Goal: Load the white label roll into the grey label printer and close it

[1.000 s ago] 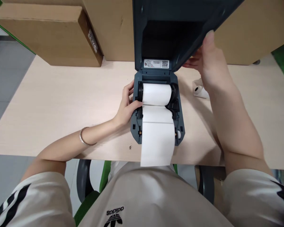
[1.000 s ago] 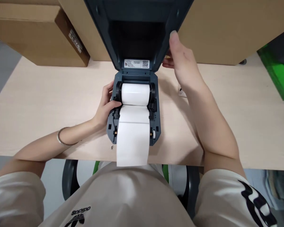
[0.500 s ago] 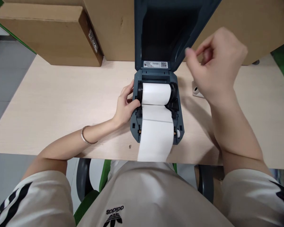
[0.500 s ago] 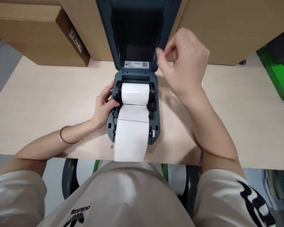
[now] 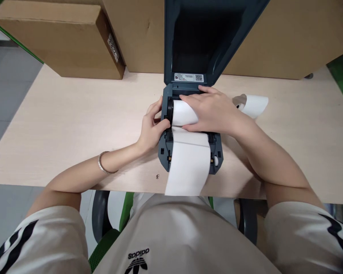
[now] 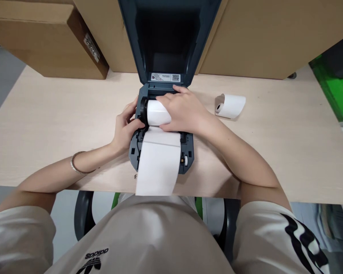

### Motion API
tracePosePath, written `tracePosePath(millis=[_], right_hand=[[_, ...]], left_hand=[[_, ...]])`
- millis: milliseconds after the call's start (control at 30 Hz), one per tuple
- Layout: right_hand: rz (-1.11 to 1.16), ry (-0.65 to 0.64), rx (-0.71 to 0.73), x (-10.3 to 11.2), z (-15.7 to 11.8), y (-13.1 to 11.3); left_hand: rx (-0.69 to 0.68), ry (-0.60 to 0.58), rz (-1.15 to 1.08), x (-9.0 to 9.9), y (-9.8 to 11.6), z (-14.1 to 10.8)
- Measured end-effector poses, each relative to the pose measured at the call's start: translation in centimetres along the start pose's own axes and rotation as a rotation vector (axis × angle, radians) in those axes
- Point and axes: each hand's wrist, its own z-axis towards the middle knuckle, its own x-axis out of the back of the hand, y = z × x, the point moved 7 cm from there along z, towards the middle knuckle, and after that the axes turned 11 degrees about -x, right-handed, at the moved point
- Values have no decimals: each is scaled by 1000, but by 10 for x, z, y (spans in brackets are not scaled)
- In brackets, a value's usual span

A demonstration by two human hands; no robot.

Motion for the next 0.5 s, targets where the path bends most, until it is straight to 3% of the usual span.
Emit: tracePosePath(millis=[167, 233, 367, 433, 500], right_hand=[[16, 69, -6, 13, 4, -9], [54, 152, -26, 35, -2, -10], [317, 353, -58, 101, -35, 4], [499, 350, -186, 123, -52, 24], [716, 280, -256, 132, -62, 41]], left_hand=[[-1, 0, -2, 0, -2, -1], [1, 0, -13, 0, -1, -1], [3, 3, -50, 0, 2, -2], [8, -5, -68, 0, 3, -1], [8, -2, -82, -1, 3, 0]])
